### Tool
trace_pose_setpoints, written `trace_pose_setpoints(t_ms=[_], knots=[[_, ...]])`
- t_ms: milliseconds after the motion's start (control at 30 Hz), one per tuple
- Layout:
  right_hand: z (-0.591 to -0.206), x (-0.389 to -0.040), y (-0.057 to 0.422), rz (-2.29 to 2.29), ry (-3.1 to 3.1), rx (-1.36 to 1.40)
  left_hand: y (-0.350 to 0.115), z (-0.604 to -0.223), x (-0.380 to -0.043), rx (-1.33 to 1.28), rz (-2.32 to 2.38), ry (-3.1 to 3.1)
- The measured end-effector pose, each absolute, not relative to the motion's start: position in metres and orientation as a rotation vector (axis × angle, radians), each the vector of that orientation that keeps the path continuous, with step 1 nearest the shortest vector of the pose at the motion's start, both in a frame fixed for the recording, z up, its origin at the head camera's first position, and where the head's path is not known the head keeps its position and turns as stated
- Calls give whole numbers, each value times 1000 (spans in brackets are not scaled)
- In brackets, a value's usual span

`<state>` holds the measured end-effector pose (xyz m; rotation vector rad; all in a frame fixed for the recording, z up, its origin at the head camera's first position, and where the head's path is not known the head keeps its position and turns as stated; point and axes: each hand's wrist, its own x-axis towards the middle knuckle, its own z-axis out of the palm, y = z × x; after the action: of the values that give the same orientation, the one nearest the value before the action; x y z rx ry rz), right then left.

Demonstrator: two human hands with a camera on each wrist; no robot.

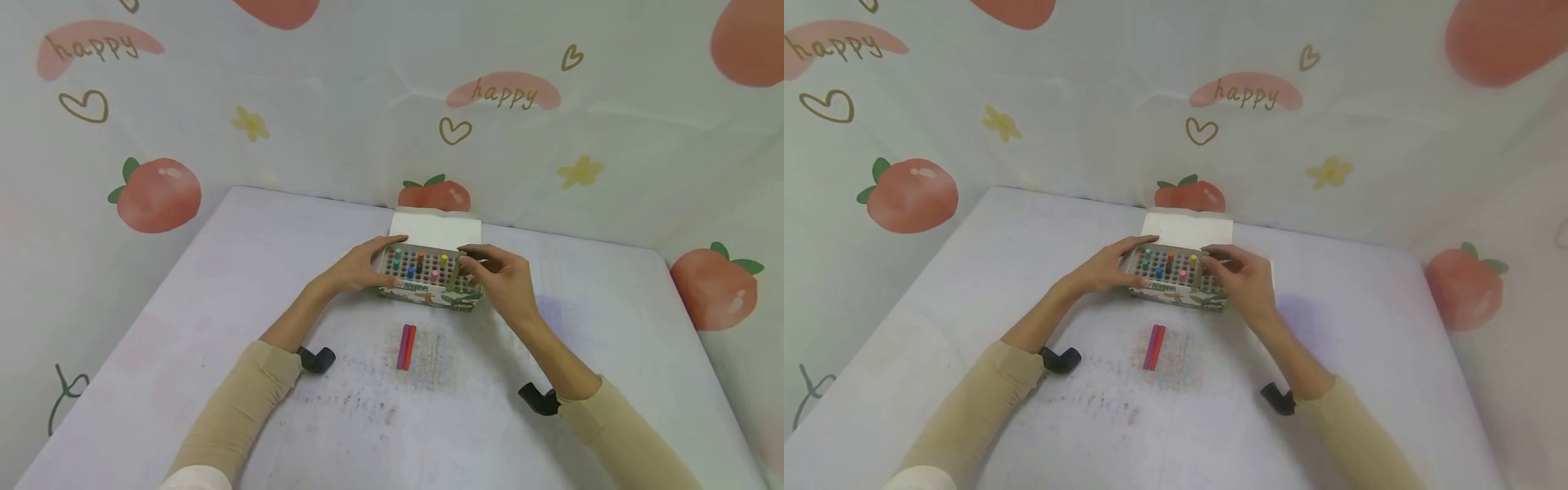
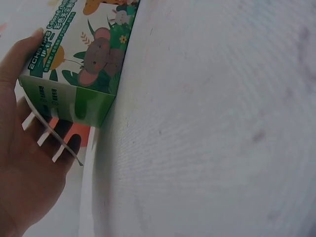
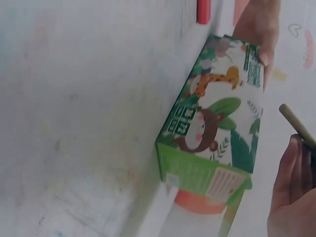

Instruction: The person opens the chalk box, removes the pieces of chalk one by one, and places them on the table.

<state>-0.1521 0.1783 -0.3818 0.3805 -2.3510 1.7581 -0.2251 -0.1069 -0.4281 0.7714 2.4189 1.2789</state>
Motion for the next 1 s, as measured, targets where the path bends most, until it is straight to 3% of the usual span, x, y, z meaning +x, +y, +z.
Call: trace_pose_setpoints(t_ms=[1000], knots=[[-411, -115, 155, 2190, -2670, 147, -108, -428, -224, 751, 1271, 2447]])
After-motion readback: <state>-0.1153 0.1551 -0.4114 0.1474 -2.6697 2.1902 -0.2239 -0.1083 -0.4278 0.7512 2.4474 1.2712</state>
